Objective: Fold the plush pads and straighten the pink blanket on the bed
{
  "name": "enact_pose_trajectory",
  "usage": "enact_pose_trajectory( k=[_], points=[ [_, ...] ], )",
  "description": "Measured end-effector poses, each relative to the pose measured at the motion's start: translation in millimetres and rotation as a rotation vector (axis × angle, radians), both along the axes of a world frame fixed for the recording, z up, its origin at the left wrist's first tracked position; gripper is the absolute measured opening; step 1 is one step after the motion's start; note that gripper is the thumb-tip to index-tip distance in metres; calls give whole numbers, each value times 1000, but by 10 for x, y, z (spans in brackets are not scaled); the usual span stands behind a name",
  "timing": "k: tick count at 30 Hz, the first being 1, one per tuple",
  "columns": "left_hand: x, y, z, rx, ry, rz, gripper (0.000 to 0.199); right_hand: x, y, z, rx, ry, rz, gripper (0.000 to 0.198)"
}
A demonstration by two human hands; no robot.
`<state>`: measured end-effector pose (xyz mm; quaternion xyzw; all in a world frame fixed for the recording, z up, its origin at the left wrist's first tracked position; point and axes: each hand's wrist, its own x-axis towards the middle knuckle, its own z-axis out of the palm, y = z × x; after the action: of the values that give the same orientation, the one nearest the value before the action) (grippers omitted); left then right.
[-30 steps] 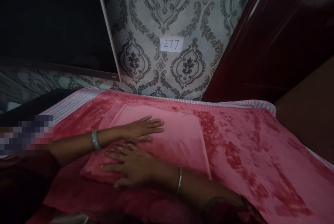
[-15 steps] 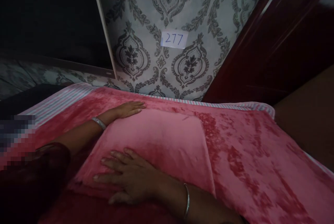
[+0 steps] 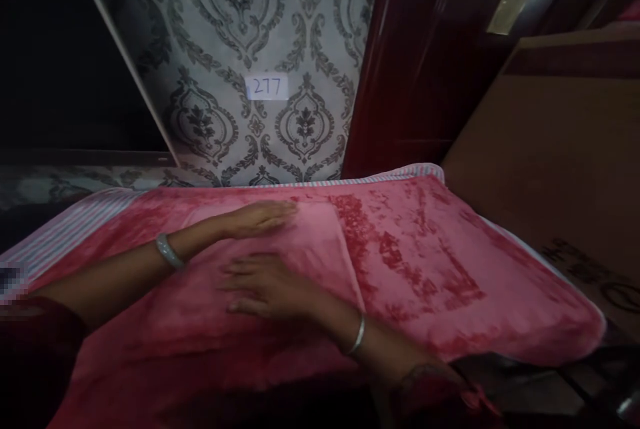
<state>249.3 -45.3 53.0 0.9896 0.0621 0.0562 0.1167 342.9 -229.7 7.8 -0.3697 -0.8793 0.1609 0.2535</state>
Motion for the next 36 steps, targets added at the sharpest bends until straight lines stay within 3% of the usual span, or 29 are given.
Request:
enact_pose_trajectory(
  k=[2, 5, 10, 15, 22, 26, 30, 33, 36],
  points=[
    [258, -199, -22, -43, 61, -112, 67, 284, -240, 8, 8, -53, -89, 45],
    [569, -312, -157, 6, 157, -138, 67, 582, -554, -106, 1, -200, -201, 50],
    [848, -276, -471, 104, 119, -176, 68, 666, -712, -367, -91, -304, -281, 64],
    [989, -66, -603, 68, 120, -179, 71, 656, -678, -412, -121, -237, -255, 65],
    [1358, 443, -702, -29, 155, -13, 69, 685, -676, -364, -129, -214, -254, 65],
    [1479, 515, -665, 113, 219, 177, 59, 687, -701, -285, -121, -214, -264, 64],
    [1473, 443, -473, 313, 131, 333, 57, 686, -695, -304, -106, -223, -274, 63],
    [1387, 307, -294, 316, 14, 288, 54, 676, -672, -387, -81, -248, -275, 64],
    [1234, 39, -200, 234, -87, 84, 52, 656, -663, -441, -51, -255, -285, 63]
  ],
)
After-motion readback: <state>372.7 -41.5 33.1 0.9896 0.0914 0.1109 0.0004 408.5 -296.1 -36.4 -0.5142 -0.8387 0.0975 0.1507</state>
